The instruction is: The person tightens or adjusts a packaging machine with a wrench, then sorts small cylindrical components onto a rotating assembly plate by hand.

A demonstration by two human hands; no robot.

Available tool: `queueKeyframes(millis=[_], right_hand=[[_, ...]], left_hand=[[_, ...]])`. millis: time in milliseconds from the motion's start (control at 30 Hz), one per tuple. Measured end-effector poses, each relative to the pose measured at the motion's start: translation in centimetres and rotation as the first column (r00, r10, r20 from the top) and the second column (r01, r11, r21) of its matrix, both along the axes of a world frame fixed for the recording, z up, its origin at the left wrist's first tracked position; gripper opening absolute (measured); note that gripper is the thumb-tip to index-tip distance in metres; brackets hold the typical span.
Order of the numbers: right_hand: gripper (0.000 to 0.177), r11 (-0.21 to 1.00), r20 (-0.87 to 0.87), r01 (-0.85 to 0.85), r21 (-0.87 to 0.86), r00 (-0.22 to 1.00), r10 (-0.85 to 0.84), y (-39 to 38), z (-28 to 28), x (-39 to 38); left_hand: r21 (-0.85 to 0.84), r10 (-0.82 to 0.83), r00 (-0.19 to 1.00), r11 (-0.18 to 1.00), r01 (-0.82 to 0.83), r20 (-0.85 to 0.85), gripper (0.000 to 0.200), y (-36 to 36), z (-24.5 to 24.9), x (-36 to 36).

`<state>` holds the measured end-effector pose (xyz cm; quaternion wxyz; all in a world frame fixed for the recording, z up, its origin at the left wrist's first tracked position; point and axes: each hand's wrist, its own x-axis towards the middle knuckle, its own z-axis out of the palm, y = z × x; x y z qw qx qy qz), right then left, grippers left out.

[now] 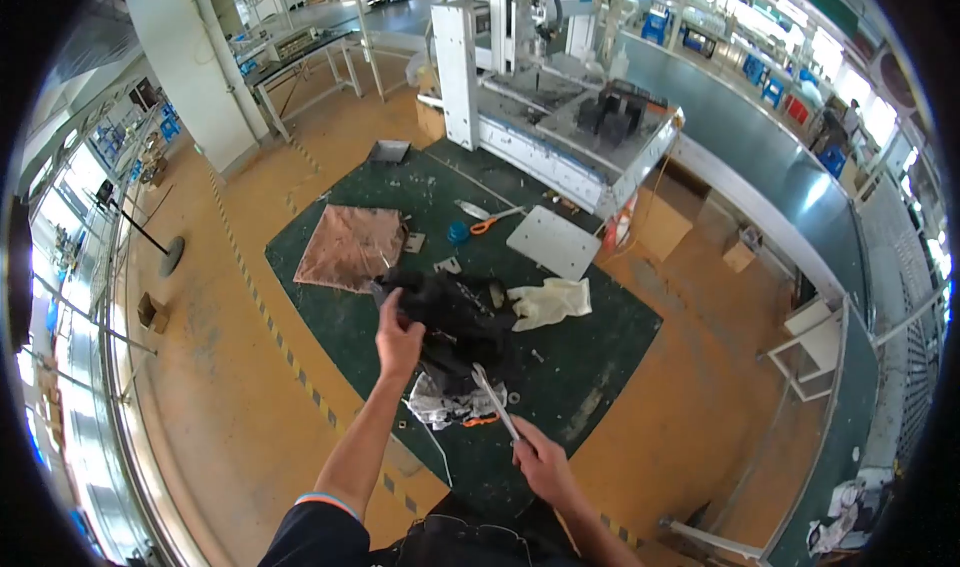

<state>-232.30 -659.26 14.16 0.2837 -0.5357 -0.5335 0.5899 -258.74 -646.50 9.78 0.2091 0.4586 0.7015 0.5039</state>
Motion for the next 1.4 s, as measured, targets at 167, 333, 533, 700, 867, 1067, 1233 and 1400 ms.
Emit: queueKeyframes(millis=[167, 333, 533, 700, 867, 1067, 1233, 1400], right_hand=[[0.035, 0.94, 0.084, -0.222, 0.26, 0.975, 0.207, 6.3, 2.8, -1.7], [0.03, 0.689, 0.328, -0.437, 0.578, 0.898, 0.294, 12.4, 4.0, -5.5], [0.025, 0.478, 0.786, -0.83, 0.287, 0.489, 0.378, 16.6, 7.9, -11.6], [0.023, 0.276, 0.887, -0.903, 0.331, 0.397, 0.235, 17.4, 9.1, -13.1], [0.022, 0.225, 0.912, -0.902, 0.369, 0.398, 0.101, 18.1, 12.8, -13.1], [0.026, 0.347, 0.823, -0.922, -0.175, 0.057, 0.565, 14.6, 5.1, -13.7], [0.032, 0.317, 0.745, -0.894, -0.316, -0.027, 0.667, 15.7, 5.3, -13.6], [0.026, 0.699, 0.476, -0.713, -0.059, 0.595, 0.647, 18.7, 2.1, -17.6]], left_hand=[[0.277, 0.038, 0.81, 0.93, -0.243, 0.586, 0.055, -6.4, 5.8, -1.1], [0.139, -0.009, 0.892, 0.988, -0.061, 0.453, 0.054, -8.3, 5.9, -1.4], [0.082, -0.129, 0.935, 0.991, 0.108, 0.33, 0.056, -7.4, 7.6, -1.0], [0.067, -0.179, 0.949, 0.984, 0.167, 0.26, 0.058, -7.7, 7.1, -1.4], [0.032, -0.148, 0.911, 0.989, 0.147, 0.386, 0.057, -8.4, 6.9, -2.7], [0.181, 0.029, 0.825, 0.971, -0.157, 0.564, 0.055, -7.4, 5.5, -2.0], [0.143, -0.078, 0.8, 0.99, -0.01, 0.595, 0.056, -8.8, 4.3, -1.1], [0.114, -0.152, 0.782, 0.988, 0.105, 0.604, 0.058, -8.9, 6.0, -2.8]])
